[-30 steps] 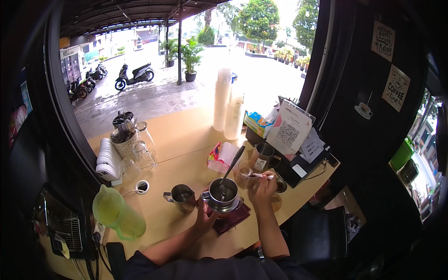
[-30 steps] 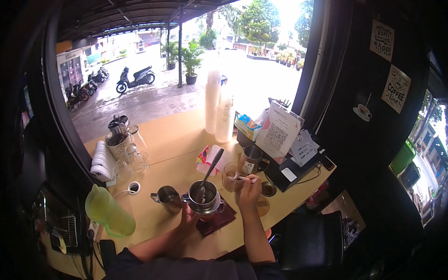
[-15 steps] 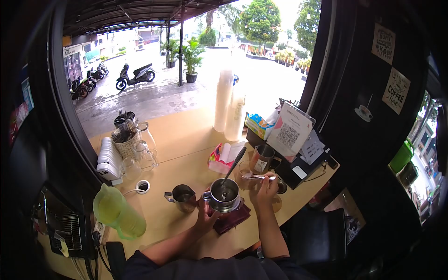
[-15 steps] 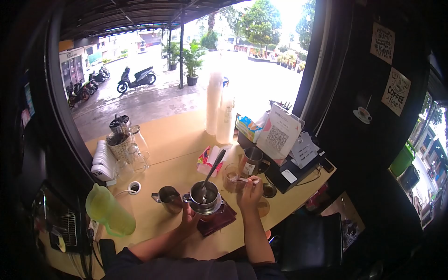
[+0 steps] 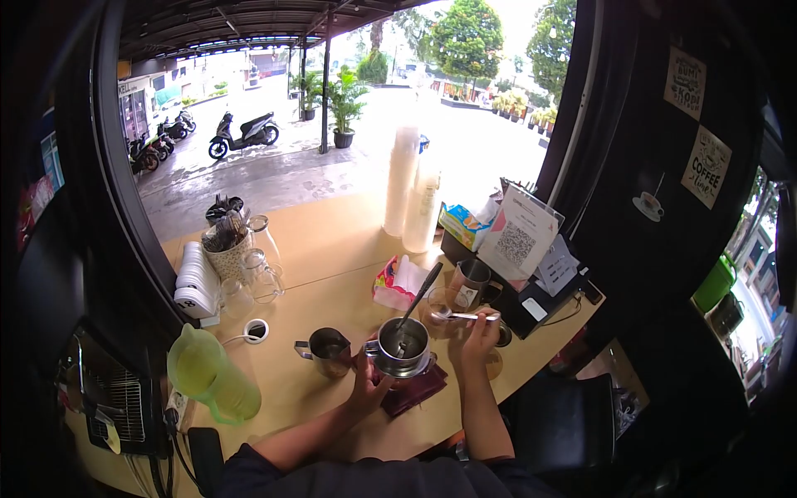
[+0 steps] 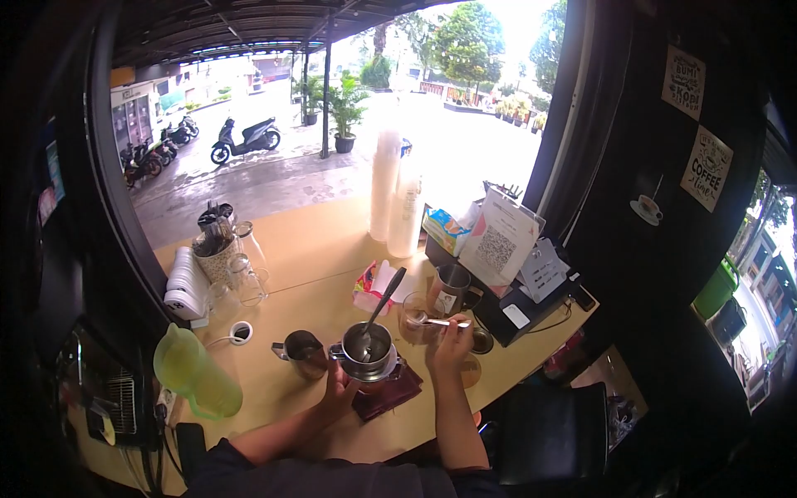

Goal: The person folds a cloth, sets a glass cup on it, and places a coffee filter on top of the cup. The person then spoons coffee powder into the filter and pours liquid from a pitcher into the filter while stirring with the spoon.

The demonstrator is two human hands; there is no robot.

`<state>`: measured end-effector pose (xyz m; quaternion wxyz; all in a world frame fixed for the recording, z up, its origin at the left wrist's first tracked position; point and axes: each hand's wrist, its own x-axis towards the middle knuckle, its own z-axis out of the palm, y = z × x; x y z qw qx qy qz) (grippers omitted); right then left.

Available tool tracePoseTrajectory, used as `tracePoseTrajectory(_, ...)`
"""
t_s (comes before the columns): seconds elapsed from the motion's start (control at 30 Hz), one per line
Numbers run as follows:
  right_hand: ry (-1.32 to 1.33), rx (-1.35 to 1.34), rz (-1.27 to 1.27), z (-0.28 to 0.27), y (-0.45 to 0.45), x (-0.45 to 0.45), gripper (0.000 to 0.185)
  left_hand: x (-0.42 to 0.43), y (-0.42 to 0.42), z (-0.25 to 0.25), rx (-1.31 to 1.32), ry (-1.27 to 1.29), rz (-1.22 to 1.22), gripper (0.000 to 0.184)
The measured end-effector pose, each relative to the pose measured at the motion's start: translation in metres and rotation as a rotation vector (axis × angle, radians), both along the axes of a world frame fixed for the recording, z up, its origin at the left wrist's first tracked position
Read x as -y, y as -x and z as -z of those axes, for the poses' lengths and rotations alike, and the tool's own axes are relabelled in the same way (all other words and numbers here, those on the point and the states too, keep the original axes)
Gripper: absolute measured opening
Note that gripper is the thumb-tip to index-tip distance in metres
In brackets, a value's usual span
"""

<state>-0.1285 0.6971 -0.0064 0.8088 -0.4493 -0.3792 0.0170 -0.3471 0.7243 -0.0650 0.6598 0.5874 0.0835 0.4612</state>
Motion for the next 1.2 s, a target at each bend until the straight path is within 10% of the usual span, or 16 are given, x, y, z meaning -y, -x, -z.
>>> tracePoseTrajectory(0.53,-0.281,0.079,-0.023,-0.096,0.044,0.066,0.039,0.008,0.003,-0.019,0.026,-0.02,0.016,0.081)
tracePoseTrajectory(1.0,-0.112,1.065,0.089,-0.107,0.059,0.09,0.018,0.01,0.003,-0.023,0.008,-0.055,-0.08,0.078)
tracePoseTrajectory(1.2,-0.252,0.642,0.183,-0.094,0.052,0.075,0.016,-0.002,-0.002,-0.001,-0.078,-0.161,-0.153,0.079)
